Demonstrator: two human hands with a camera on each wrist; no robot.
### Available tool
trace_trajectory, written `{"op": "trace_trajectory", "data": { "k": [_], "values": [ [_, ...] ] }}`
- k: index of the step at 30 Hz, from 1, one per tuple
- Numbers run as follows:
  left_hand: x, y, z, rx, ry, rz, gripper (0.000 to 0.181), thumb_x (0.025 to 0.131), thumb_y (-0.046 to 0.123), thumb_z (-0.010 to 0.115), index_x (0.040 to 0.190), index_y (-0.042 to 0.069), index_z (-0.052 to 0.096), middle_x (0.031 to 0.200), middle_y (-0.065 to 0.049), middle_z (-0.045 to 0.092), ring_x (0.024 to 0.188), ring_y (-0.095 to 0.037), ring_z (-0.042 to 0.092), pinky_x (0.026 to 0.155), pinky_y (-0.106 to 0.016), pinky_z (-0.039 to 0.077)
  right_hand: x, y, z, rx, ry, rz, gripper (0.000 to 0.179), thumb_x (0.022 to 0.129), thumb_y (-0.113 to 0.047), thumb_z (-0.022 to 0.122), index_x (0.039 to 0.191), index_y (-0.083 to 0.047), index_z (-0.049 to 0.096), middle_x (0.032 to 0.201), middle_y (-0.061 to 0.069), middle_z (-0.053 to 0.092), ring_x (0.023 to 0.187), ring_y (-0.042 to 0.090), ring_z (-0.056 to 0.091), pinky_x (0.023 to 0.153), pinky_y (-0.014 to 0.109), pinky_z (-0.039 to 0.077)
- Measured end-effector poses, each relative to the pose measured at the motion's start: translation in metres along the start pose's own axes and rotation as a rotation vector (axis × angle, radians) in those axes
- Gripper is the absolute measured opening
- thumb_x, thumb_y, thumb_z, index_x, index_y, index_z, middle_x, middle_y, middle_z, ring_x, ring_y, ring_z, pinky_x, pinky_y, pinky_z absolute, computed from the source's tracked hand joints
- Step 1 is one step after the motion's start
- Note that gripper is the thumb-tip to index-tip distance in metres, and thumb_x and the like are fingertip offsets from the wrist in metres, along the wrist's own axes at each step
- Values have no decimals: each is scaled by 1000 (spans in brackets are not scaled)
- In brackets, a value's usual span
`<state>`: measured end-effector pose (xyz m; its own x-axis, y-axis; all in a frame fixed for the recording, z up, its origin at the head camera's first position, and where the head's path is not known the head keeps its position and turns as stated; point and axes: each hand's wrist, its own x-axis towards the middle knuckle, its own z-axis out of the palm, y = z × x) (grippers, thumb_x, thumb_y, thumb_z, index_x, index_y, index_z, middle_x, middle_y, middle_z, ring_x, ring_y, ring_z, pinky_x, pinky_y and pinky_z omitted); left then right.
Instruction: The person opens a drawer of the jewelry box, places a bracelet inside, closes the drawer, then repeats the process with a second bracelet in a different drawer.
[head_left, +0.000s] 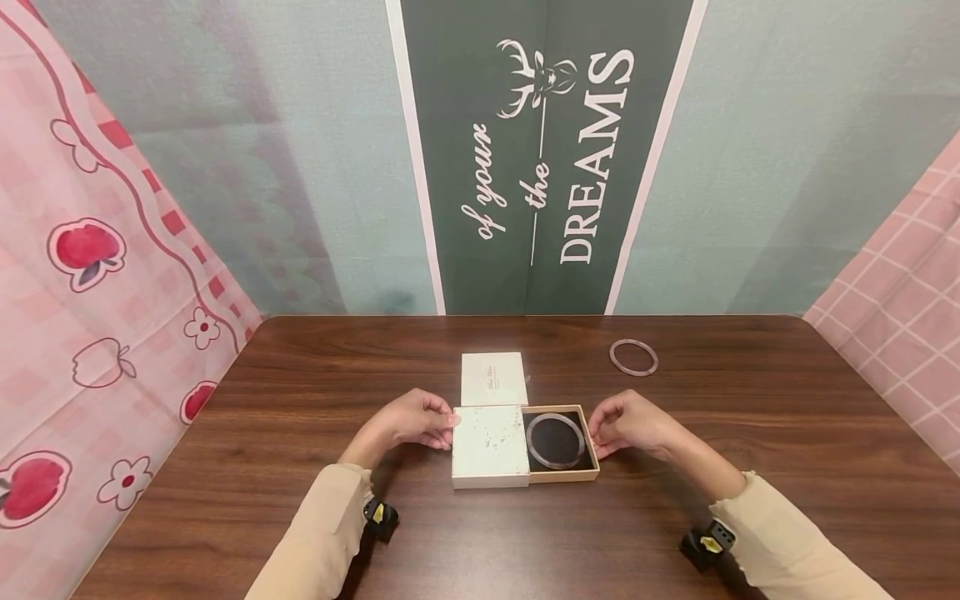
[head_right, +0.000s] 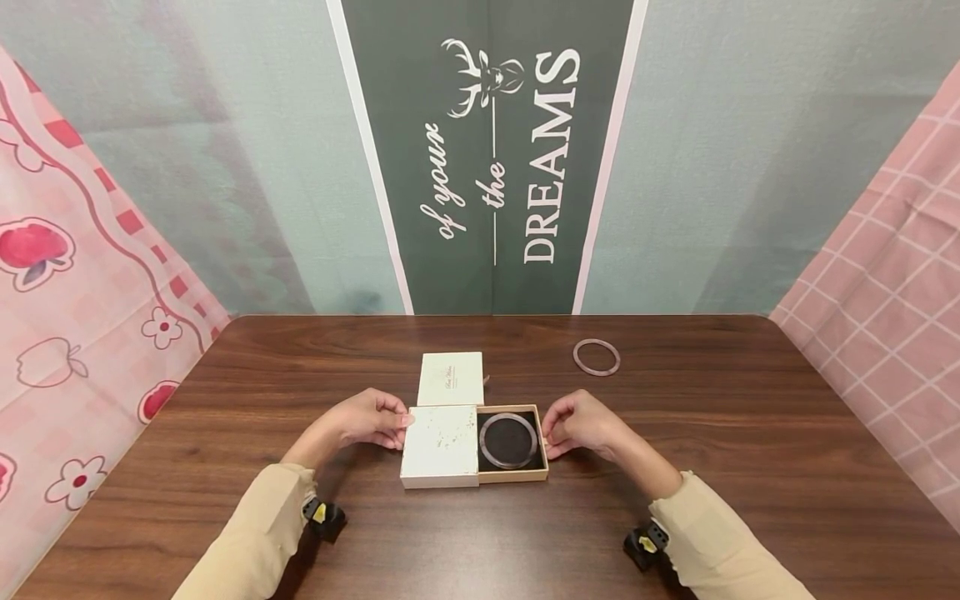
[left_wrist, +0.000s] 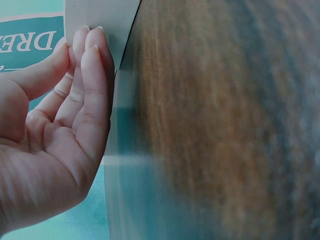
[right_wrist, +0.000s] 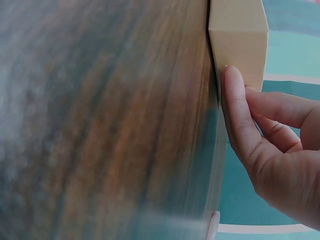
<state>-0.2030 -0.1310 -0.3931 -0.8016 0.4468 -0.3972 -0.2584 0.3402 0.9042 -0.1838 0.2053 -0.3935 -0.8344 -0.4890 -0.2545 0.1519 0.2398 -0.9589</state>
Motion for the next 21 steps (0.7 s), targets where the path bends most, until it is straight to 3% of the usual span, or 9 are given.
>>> {"op": "trace_trajectory", "data": {
  "k": [21],
  "values": [
    [1,-1,0,11,4,-7,13,89,7,58,83,-4,58,65,-8,60,58,-12,59,60,-28,54,2,-5,8,-14,12,-6,11,75,18,51,85,20,55,69,14,58,62,21,61,63,38,55]
  ]
}}
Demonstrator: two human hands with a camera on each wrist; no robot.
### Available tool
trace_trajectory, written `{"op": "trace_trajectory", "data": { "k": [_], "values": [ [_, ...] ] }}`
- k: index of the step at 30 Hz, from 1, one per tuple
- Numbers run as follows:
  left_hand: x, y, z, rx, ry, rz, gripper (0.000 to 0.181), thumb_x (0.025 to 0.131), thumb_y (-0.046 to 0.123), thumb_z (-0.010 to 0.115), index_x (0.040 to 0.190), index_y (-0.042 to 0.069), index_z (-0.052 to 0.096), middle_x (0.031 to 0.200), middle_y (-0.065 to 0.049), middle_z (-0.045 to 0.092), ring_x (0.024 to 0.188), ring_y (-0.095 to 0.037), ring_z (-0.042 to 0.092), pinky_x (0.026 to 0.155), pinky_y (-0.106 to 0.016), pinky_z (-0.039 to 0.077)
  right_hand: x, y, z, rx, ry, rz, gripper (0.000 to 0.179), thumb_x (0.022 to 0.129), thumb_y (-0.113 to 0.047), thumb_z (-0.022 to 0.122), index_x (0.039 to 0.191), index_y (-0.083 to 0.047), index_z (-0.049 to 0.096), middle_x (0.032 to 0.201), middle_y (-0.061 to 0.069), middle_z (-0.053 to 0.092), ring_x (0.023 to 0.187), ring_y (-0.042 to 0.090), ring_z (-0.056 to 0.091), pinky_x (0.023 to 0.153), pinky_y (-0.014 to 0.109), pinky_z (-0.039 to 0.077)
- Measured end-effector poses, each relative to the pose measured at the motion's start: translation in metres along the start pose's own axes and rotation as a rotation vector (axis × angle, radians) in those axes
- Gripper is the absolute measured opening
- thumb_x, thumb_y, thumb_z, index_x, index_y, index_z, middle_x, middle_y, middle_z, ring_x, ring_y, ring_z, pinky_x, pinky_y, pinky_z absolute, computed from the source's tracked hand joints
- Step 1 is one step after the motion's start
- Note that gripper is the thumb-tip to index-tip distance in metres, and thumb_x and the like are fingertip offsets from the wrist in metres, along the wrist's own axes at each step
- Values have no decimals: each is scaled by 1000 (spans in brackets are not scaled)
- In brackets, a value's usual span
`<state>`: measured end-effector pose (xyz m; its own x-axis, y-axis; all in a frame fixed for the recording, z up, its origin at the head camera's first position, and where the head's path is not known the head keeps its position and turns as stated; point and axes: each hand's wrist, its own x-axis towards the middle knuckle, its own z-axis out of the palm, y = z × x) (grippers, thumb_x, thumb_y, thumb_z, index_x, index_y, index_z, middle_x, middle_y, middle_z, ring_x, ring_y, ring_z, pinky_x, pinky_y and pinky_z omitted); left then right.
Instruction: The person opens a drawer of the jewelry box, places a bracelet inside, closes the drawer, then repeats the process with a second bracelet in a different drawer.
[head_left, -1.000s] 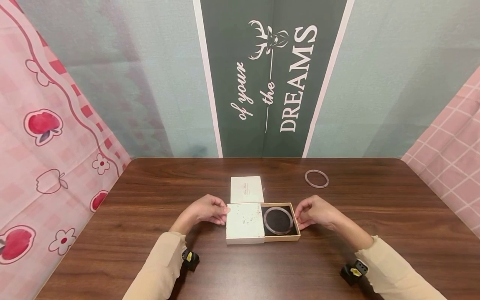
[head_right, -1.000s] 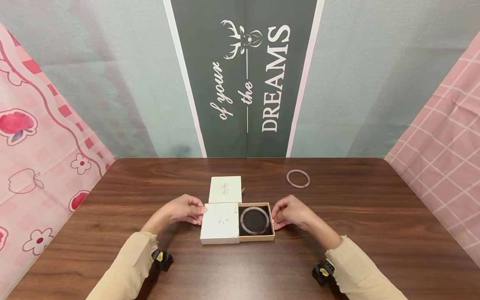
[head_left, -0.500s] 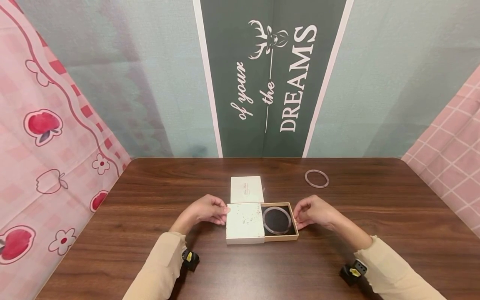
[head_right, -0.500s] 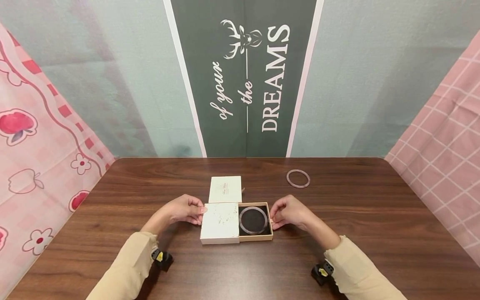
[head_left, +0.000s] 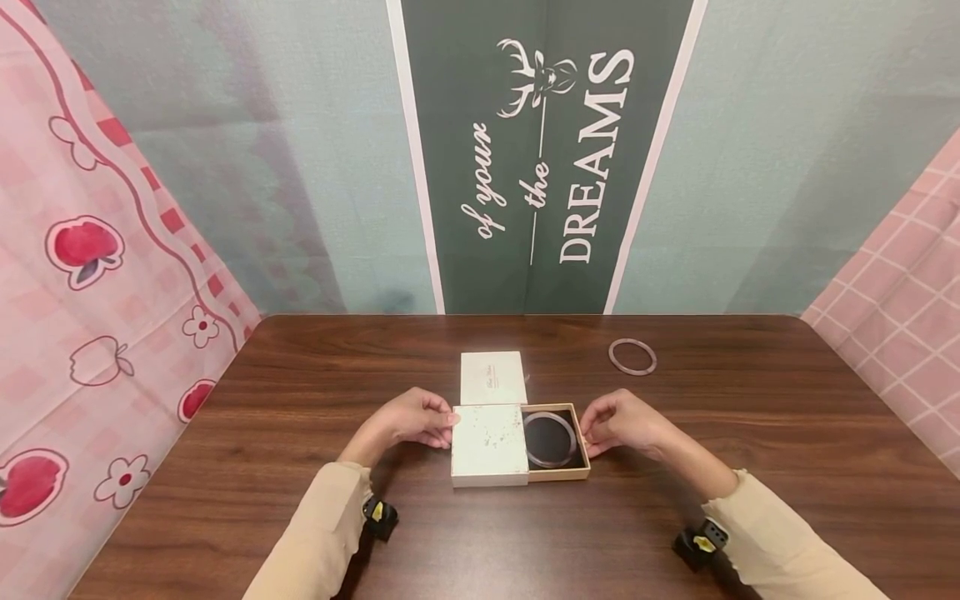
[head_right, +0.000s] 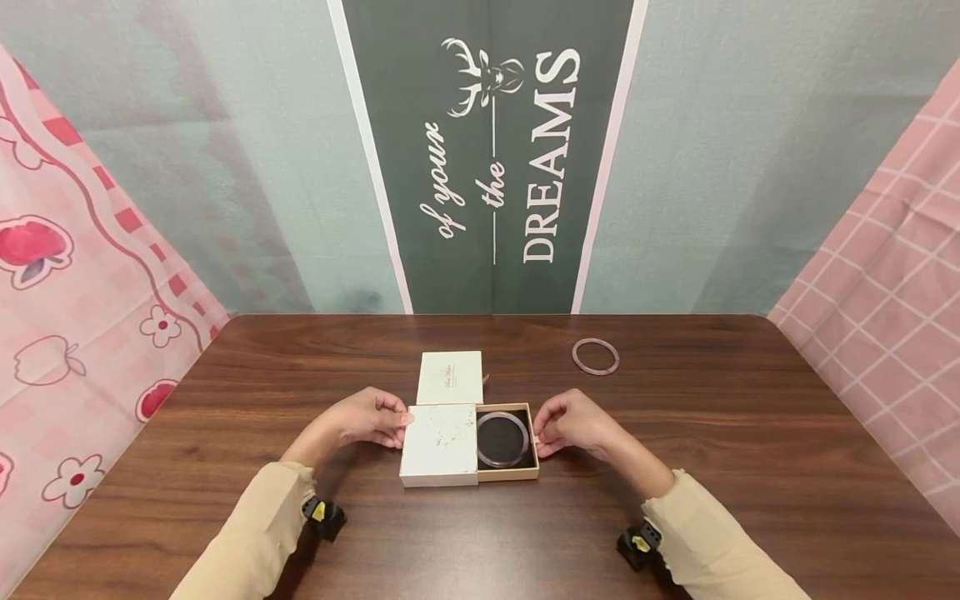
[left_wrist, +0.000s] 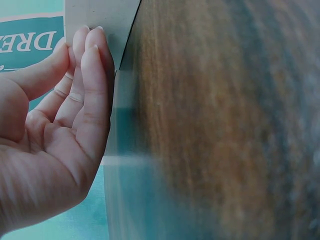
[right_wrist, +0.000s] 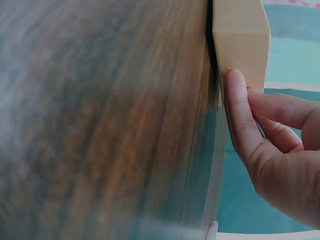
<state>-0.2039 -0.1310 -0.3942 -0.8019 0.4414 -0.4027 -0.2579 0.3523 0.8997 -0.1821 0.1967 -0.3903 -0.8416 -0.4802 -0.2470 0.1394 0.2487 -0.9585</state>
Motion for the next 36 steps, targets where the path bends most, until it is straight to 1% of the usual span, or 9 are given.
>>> {"op": "trace_trajectory", "data": {
  "k": [14,20,24,29,36],
  "values": [
    [1,0,-1,-9,-6,1,12,90,6,57,80,-2,58,64,-7,60,57,-12,58,59,-26,54,1,-2,2,2,-2,-2,10,76,18,50,85,19,55,69,14,59,62,21,62,63,37,55],
    [0,0,-1,-8,-11,3,12,90,6,57,81,-2,58,64,-7,59,57,-12,58,59,-26,54,2,-1,3,17,-4,2,11,75,19,49,85,21,54,68,14,59,61,20,62,63,36,55],
    [0,1,-1,-9,-13,0,12,90,6,57,82,-3,58,65,-8,60,57,-12,58,59,-26,54,2,-1,4,9,-5,-2,10,75,19,50,84,20,55,68,13,59,61,20,62,62,36,55],
    [-1,3,0,-13,-8,-7,12,90,6,57,82,-3,58,64,-8,60,57,-12,58,59,-26,54,3,-1,3,-6,-2,9,10,76,19,51,84,19,56,67,13,59,61,20,62,62,36,55],
    [-2,4,1,-10,5,-18,12,89,6,58,83,-4,59,65,-8,60,57,-13,58,59,-27,54,4,-2,5,4,-6,1,10,76,19,50,85,21,54,68,13,58,61,20,62,63,36,55]
  ]
}}
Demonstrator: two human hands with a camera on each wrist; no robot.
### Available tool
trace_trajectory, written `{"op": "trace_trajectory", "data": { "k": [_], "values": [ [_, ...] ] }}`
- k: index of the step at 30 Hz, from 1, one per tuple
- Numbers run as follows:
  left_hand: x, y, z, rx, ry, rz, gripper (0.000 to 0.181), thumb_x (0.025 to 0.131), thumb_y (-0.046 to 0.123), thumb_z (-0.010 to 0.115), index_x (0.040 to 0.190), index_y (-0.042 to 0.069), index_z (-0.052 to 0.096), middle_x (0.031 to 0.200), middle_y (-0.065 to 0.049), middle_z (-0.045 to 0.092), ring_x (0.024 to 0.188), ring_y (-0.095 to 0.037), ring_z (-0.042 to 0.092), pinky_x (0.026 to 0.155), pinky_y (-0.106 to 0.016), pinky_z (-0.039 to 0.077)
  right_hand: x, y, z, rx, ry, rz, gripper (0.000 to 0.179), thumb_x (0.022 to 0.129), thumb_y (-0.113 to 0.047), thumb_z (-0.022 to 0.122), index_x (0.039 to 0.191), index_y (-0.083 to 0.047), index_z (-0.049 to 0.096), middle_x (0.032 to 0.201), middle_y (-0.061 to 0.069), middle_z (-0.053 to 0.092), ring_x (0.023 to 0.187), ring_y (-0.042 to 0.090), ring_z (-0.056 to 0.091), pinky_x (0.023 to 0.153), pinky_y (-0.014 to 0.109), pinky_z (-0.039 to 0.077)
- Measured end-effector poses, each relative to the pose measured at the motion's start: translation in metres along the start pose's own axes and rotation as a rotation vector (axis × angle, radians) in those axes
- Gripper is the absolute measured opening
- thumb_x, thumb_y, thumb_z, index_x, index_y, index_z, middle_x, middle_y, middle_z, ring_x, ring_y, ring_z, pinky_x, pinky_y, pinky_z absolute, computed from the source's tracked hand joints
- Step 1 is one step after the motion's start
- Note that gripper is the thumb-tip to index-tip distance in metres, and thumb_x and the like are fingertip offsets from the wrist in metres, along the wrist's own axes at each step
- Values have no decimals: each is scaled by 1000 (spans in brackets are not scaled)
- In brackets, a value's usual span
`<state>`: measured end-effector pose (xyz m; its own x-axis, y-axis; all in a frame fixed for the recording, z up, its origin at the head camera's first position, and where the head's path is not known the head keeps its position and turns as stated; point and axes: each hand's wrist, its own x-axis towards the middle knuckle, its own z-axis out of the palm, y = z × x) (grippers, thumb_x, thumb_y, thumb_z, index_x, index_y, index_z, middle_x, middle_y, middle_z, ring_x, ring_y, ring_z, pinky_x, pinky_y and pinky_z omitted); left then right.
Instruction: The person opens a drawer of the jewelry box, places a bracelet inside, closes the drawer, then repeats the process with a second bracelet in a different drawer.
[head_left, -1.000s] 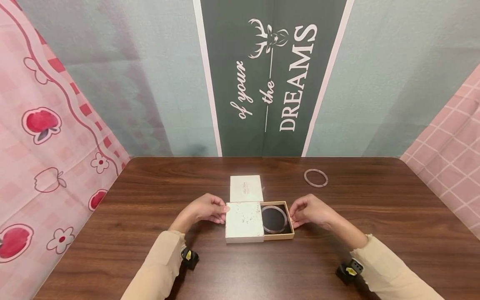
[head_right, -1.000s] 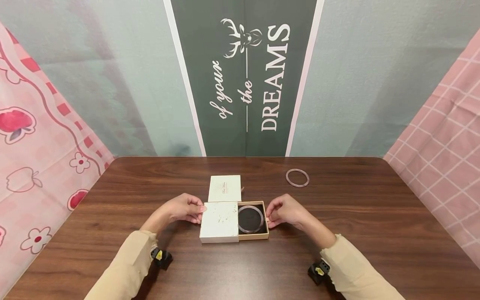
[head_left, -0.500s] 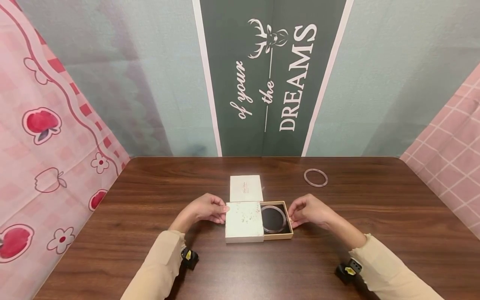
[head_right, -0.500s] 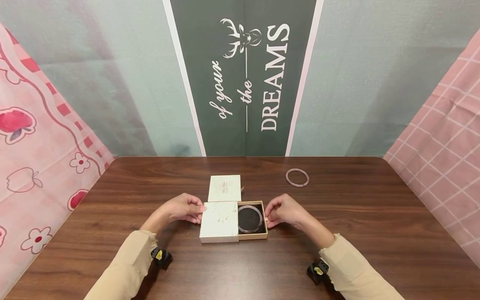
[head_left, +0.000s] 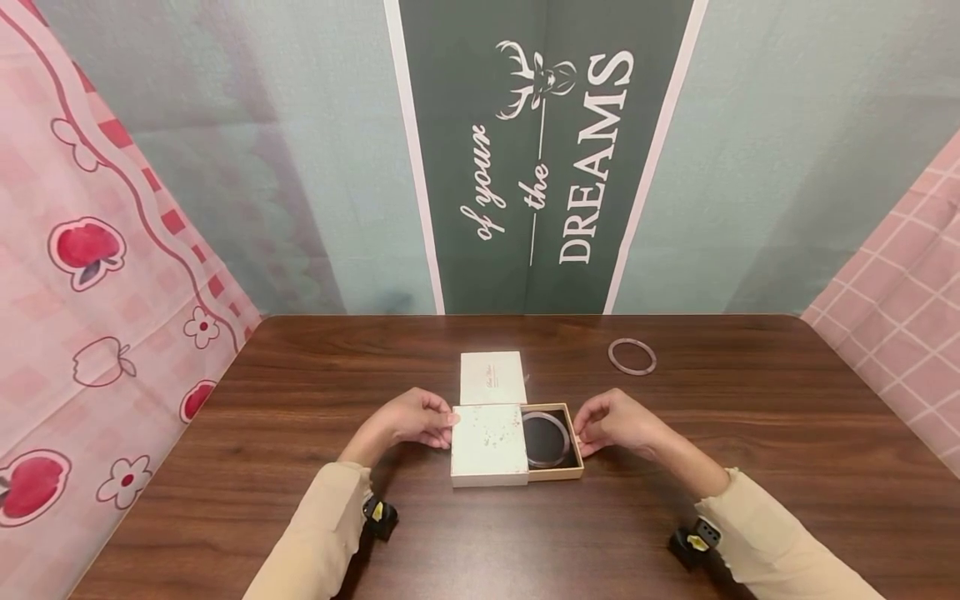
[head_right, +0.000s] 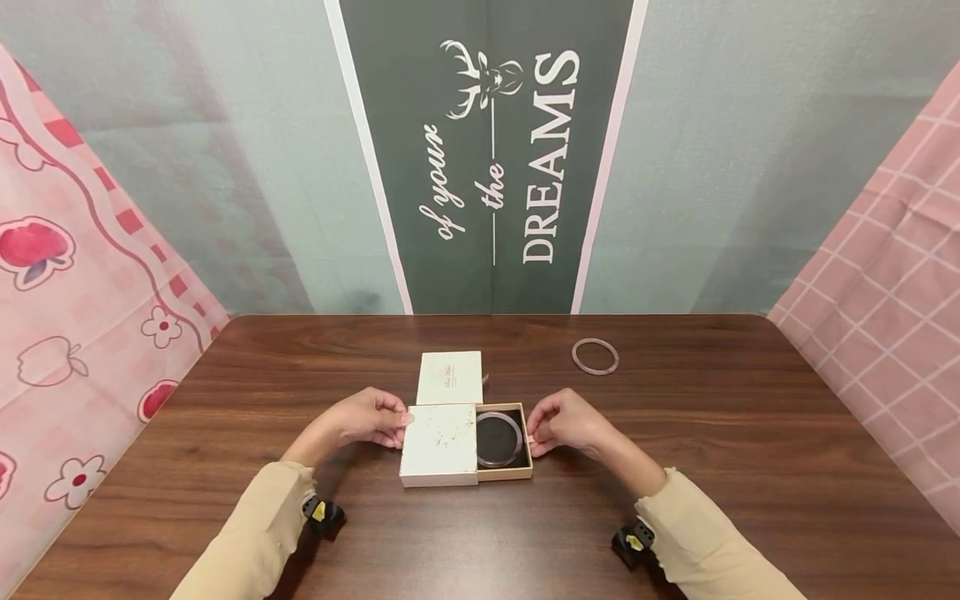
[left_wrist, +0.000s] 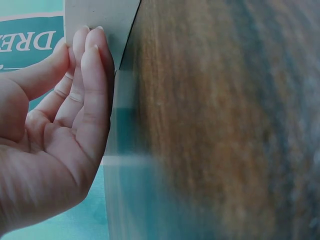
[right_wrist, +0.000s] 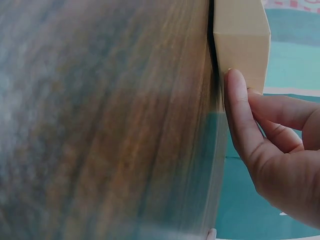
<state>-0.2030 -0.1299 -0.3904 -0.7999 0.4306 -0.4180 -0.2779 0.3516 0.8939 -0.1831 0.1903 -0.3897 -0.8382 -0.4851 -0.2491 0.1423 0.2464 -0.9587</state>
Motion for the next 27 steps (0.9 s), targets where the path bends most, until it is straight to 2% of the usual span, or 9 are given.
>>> {"op": "trace_trajectory", "data": {
  "k": [27],
  "values": [
    [0,0,0,0,-3,9,13,89,7,58,84,-5,59,65,-9,60,57,-13,59,61,-28,54,2,-2,4,-10,-2,-11,10,76,19,48,83,20,55,67,13,58,61,20,62,63,37,55]
  ]
}}
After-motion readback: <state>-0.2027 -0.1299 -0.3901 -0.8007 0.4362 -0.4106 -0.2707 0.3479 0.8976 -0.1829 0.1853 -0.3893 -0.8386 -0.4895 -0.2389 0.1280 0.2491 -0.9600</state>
